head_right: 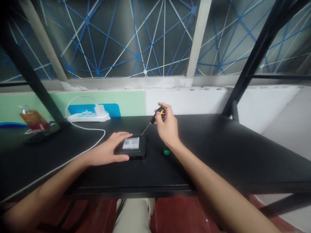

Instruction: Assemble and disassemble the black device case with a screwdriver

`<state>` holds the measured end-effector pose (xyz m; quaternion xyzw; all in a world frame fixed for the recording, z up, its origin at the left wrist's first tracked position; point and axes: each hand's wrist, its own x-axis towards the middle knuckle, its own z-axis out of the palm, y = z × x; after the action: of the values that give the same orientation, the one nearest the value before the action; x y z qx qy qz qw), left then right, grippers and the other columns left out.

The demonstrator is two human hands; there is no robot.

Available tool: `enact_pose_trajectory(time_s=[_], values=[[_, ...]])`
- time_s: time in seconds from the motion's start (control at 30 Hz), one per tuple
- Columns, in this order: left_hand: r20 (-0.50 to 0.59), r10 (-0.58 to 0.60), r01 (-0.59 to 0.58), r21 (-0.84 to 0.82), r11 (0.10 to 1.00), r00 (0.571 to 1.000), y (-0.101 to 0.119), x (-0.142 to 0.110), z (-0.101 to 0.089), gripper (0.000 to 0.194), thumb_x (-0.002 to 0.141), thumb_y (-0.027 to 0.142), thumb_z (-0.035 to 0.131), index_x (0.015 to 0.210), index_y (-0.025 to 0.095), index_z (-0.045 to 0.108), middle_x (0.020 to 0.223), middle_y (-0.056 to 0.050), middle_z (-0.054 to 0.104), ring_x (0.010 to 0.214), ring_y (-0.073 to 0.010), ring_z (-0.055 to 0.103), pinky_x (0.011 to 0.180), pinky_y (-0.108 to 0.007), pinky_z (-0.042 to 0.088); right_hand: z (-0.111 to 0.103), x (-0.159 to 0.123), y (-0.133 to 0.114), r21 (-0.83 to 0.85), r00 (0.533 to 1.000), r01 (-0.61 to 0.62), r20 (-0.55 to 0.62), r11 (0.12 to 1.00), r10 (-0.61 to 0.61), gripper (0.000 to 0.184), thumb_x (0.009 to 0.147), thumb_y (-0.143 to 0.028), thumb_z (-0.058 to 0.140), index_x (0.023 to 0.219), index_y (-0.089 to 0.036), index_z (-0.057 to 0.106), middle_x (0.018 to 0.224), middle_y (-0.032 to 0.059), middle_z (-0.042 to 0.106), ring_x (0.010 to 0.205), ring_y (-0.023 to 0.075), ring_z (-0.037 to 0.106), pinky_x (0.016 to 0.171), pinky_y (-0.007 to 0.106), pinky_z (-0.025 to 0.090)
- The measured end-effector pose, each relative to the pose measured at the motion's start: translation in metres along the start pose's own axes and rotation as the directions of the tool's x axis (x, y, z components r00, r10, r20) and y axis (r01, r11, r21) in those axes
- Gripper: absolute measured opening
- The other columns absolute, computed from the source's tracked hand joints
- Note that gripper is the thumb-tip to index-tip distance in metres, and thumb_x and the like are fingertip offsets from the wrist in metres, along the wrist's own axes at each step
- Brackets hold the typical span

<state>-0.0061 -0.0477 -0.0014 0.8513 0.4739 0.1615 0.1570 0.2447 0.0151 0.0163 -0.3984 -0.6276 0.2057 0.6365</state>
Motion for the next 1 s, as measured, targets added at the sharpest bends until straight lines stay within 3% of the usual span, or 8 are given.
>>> enact_pose_trajectory(time_s=[0.13, 0.33, 0.53, 0.73, 1.0], values=[[0.002, 0.0, 0.0, 0.004, 1.0, 1.0, 0.0007, 0.0004, -0.0001, 0.083, 0.08, 0.057, 0.068, 0.148, 0.026, 0.033, 0.15, -0.011, 0.036, 0.137, -0.0332, 0.035, 0.115, -0.054, 0.031, -0.0001, -0.002, -0.0012, 0.033, 0.999, -0.027, 0.021, 0.999, 0.027, 0.037, 0.092, -0.027, 0.045, 0.129, -0.024, 0.048, 0.112, 0.0059, 0.066, 0.084, 0.0138, 0.066, 0.07, 0.031, 0.062], [0.004, 0.002, -0.002, -0.003, 1.0, 1.0, 0.0021, 0.0004, -0.0003, 0.082, 0.08, 0.057, 0.068, 0.148, 0.027, 0.033, 0.15, -0.011, 0.036, 0.138, -0.0336, 0.034, 0.115, -0.055, 0.031, 0.0004, -0.0033, -0.0051, -0.033, 1.0, -0.017, -0.009, 0.999, 0.017, 0.041, 0.089, -0.042, 0.055, 0.126, -0.025, 0.053, 0.104, 0.0049, 0.051, 0.076, 0.0112, 0.058, 0.059, 0.025, 0.06], [0.005, 0.0, 0.0, 0.001, 1.0, 1.0, 0.0024, 0.0012, -0.0001, 0.084, 0.079, 0.056, 0.069, 0.149, 0.025, 0.032, 0.151, -0.012, 0.036, 0.139, -0.0337, 0.034, 0.116, -0.053, 0.03, 0.001, -0.001, -0.0019, -0.03, 1.0, 0.018, -0.006, 0.999, -0.018, 0.04, 0.087, -0.041, 0.058, 0.125, -0.026, 0.054, 0.098, 0.0026, 0.045, 0.069, 0.0086, 0.053, 0.053, 0.023, 0.059], [0.003, -0.006, 0.006, -0.002, 1.0, 1.0, 0.0016, 0.0004, 0.0007, 0.085, 0.079, 0.056, 0.069, 0.149, 0.024, 0.033, 0.151, -0.012, 0.035, 0.139, -0.0328, 0.033, 0.117, -0.051, 0.03, -0.0011, -0.0008, -0.0033, -0.047, 0.999, -0.014, 0.028, 0.999, 0.015, 0.037, 0.091, -0.035, 0.05, 0.126, -0.025, 0.055, 0.097, 0.0032, 0.056, 0.068, 0.01, 0.059, 0.057, 0.027, 0.06], [0.01, 0.0, 0.0, -0.014, 1.0, 1.0, 0.002, 0.0003, -0.0004, 0.083, 0.08, 0.057, 0.068, 0.148, 0.027, 0.032, 0.151, -0.011, 0.035, 0.139, -0.0331, 0.033, 0.116, -0.054, 0.029, -0.0014, -0.0006, 0.003, 0.042, 0.998, -0.026, 0.058, 0.999, 0.024, 0.043, 0.092, -0.03, 0.042, 0.135, -0.026, 0.045, 0.12, 0.0073, 0.062, 0.082, 0.014, 0.065, 0.061, 0.029, 0.061]])
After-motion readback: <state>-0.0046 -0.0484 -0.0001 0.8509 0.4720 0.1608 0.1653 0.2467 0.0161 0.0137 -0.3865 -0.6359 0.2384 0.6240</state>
